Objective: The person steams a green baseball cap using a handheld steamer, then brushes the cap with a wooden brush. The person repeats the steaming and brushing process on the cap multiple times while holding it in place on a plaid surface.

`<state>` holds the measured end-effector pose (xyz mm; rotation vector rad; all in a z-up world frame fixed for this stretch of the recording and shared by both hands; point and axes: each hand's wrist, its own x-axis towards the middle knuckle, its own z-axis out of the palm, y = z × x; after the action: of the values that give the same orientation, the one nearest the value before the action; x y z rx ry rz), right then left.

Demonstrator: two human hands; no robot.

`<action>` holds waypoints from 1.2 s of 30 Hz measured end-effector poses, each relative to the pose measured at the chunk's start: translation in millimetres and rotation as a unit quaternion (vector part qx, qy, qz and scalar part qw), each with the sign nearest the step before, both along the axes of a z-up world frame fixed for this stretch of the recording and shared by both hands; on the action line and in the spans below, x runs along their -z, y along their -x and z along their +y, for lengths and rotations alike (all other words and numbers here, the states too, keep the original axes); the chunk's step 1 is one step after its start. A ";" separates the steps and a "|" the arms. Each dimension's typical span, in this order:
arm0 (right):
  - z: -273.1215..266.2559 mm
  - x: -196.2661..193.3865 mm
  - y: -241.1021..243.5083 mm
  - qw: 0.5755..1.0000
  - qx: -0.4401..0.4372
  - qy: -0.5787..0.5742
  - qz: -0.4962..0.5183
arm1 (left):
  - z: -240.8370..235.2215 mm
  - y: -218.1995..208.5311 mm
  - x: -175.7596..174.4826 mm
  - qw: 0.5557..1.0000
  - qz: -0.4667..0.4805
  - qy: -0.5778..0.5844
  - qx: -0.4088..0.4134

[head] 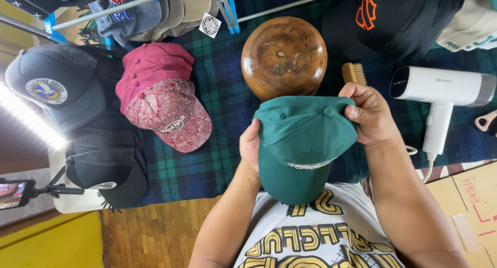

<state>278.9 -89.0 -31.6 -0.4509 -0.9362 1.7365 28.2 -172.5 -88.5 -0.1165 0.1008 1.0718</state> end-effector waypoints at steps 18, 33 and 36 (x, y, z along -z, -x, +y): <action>-39.2 -26.0 107.9 0.856 0.059 -0.194 -0.475 | -85.0 105.8 72.9 0.811 0.492 0.099 -0.301; -54.9 -3.1 112.6 0.892 -0.001 -0.191 -0.409 | -80.1 186.2 36.8 0.425 0.748 0.169 -0.481; -59.2 2.5 109.9 0.881 -0.060 -0.155 -0.444 | -63.8 149.0 16.2 0.390 0.837 0.097 -0.372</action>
<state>169.0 -148.2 -34.1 -1.0289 -1.8900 1.4162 -120.9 -236.3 -104.7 0.8994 2.2628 1.6546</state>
